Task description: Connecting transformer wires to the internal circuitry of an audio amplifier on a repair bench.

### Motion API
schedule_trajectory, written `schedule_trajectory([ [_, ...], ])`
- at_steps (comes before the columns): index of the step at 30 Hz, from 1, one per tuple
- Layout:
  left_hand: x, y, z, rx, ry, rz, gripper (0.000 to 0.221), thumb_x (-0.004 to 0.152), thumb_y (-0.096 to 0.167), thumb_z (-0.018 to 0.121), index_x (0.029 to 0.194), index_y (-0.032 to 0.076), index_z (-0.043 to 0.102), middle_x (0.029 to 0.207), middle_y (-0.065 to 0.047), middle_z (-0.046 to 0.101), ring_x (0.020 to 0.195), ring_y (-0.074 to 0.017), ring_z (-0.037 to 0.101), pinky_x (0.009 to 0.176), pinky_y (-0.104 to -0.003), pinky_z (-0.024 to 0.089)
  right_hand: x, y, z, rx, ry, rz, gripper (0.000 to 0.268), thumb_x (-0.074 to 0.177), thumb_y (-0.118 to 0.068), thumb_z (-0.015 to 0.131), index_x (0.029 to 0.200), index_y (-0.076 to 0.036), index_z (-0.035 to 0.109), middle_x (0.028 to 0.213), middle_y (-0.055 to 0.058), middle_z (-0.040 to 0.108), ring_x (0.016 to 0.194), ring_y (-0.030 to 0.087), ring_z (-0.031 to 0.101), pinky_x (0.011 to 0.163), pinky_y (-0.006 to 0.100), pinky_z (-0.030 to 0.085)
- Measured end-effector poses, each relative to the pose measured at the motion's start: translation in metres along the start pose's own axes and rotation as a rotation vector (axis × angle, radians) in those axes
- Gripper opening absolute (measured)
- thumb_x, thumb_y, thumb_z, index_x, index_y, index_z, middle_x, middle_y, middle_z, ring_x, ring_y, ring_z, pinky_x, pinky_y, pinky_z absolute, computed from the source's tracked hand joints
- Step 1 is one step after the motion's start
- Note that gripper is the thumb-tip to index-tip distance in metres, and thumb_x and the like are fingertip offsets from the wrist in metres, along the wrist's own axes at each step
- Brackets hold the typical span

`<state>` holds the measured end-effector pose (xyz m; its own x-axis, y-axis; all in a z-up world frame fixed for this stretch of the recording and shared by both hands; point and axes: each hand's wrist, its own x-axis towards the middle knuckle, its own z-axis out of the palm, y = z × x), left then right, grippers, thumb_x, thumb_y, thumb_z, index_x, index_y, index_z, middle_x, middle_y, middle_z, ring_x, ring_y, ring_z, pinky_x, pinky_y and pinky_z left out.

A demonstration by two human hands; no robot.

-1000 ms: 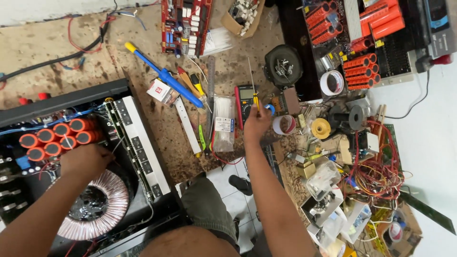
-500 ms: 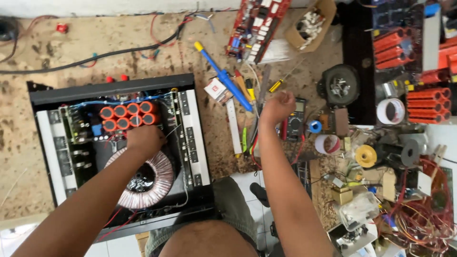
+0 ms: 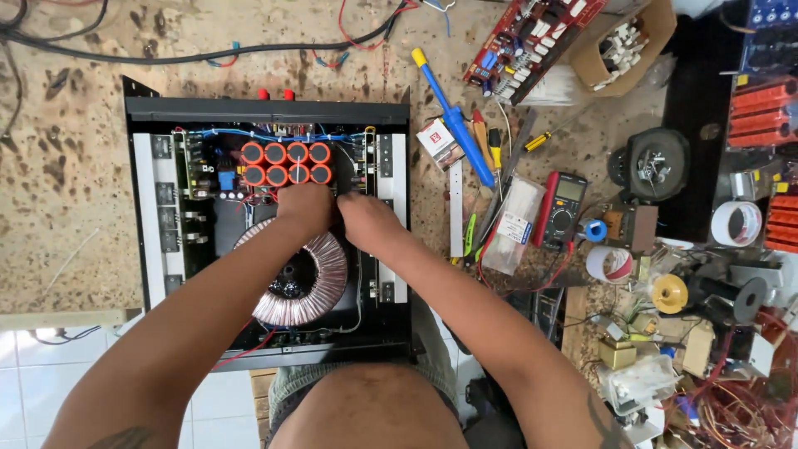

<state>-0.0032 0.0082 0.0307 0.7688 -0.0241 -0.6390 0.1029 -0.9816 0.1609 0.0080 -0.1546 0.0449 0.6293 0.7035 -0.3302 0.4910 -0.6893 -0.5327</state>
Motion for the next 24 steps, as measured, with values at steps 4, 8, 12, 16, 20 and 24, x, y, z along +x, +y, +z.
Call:
schedule_trajectory([
  [4, 0.008, 0.002, 0.007, 0.000, -0.036, 0.000, 0.022, 0.089, 0.021, 0.065, 0.099, 0.009, 0.081, 0.093, -0.009, 0.079, 0.099, -0.0360, 0.076, 0.078, -0.055, 0.057, -0.002, -0.009, -0.003, 0.076, 0.062, -0.018, 0.018, 0.090, -0.006, 0.063, 0.075, 0.004, 0.068, 0.065, 0.017, 0.066, 0.056, 0.027, 0.064, 0.048, 0.031, 0.050],
  [8, 0.005, 0.006, 0.006, -0.004, -0.044, 0.014, 0.022, 0.088, 0.008, 0.063, 0.101, 0.004, 0.080, 0.095, -0.012, 0.079, 0.101, -0.0404, 0.074, 0.077, -0.058, 0.054, 0.004, -0.003, 0.005, 0.059, 0.050, -0.032, 0.032, 0.090, -0.006, 0.060, 0.058, -0.006, 0.056, 0.051, 0.009, 0.054, 0.046, 0.016, 0.051, 0.041, 0.023, 0.040],
  [12, -0.004, 0.011, -0.004, 0.008, -0.072, 0.001, 0.022, 0.090, 0.007, 0.062, 0.101, 0.003, 0.080, 0.096, -0.011, 0.079, 0.103, -0.0389, 0.074, 0.082, -0.057, 0.052, -0.003, -0.022, -0.007, 0.140, 0.008, 0.052, 0.036, 0.093, -0.009, 0.059, 0.057, -0.010, 0.056, 0.051, 0.006, 0.053, 0.048, 0.013, 0.050, 0.043, 0.019, 0.040],
  [16, -0.012, 0.018, -0.016, 0.020, -0.071, -0.038, 0.022, 0.091, 0.004, 0.061, 0.103, 0.000, 0.080, 0.098, -0.012, 0.079, 0.104, -0.0403, 0.074, 0.080, -0.056, 0.051, -0.005, -0.031, -0.026, 0.292, -0.104, 0.278, 0.025, 0.095, -0.021, 0.059, 0.103, 0.002, 0.065, 0.094, 0.022, 0.067, 0.084, 0.028, 0.065, 0.067, 0.036, 0.056],
  [20, -0.017, 0.019, -0.022, 0.033, -0.082, -0.072, 0.025, 0.094, 0.003, 0.058, 0.105, 0.002, 0.080, 0.102, -0.012, 0.080, 0.108, -0.0403, 0.073, 0.081, -0.057, 0.050, -0.002, -0.030, -0.013, 0.423, -0.178, 0.342, 0.029, 0.088, -0.020, 0.059, 0.084, 0.003, 0.075, 0.069, 0.014, 0.067, 0.063, 0.026, 0.069, 0.053, 0.036, 0.057],
  [24, -0.011, 0.025, -0.018, 0.069, -0.077, -0.074, 0.025, 0.094, 0.003, 0.058, 0.105, 0.004, 0.080, 0.102, -0.012, 0.080, 0.109, -0.0396, 0.073, 0.080, -0.057, 0.050, -0.007, -0.027, -0.005, 0.446, -0.125, 0.315, 0.031, 0.088, -0.019, 0.057, 0.079, 0.006, 0.072, 0.065, 0.017, 0.065, 0.063, 0.028, 0.067, 0.051, 0.036, 0.055],
])
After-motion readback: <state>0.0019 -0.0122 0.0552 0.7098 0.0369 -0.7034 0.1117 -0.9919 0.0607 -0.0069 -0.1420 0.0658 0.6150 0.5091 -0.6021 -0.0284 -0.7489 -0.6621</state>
